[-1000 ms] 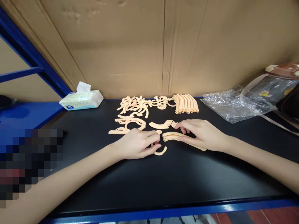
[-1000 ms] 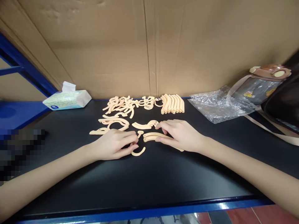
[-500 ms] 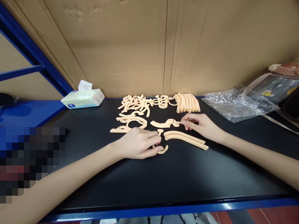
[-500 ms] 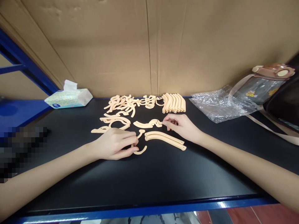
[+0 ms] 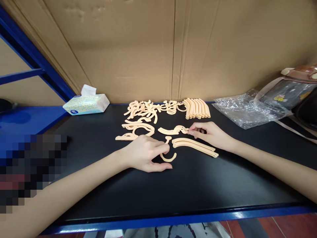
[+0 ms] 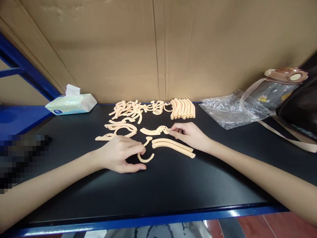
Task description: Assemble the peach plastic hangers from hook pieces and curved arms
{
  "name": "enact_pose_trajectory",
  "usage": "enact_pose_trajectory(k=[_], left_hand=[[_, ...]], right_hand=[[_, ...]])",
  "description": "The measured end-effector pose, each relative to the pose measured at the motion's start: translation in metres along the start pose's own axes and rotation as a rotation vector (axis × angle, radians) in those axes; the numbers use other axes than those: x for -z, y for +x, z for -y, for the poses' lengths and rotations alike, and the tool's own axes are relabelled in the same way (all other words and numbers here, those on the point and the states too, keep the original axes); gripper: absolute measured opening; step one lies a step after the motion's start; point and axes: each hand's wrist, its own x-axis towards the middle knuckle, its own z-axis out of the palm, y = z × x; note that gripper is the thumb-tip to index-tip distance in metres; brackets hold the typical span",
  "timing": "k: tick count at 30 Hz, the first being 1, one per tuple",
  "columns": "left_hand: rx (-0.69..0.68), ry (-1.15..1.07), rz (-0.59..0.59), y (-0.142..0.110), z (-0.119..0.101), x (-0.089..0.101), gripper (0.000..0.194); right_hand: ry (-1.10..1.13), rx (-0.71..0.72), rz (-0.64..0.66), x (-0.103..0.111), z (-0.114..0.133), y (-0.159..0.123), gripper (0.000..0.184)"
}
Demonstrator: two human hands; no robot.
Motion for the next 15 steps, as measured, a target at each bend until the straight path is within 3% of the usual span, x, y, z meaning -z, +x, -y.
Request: enact_pose_trajectory(k=[15], left_hand=[[0.007,-0.011,0.002,-0.0004,-0.0009,-0.0006,0.023]], right_hand=[[-0.094,0.035,0.002,-0.0004,0.0012,-0.0007,0.031]])
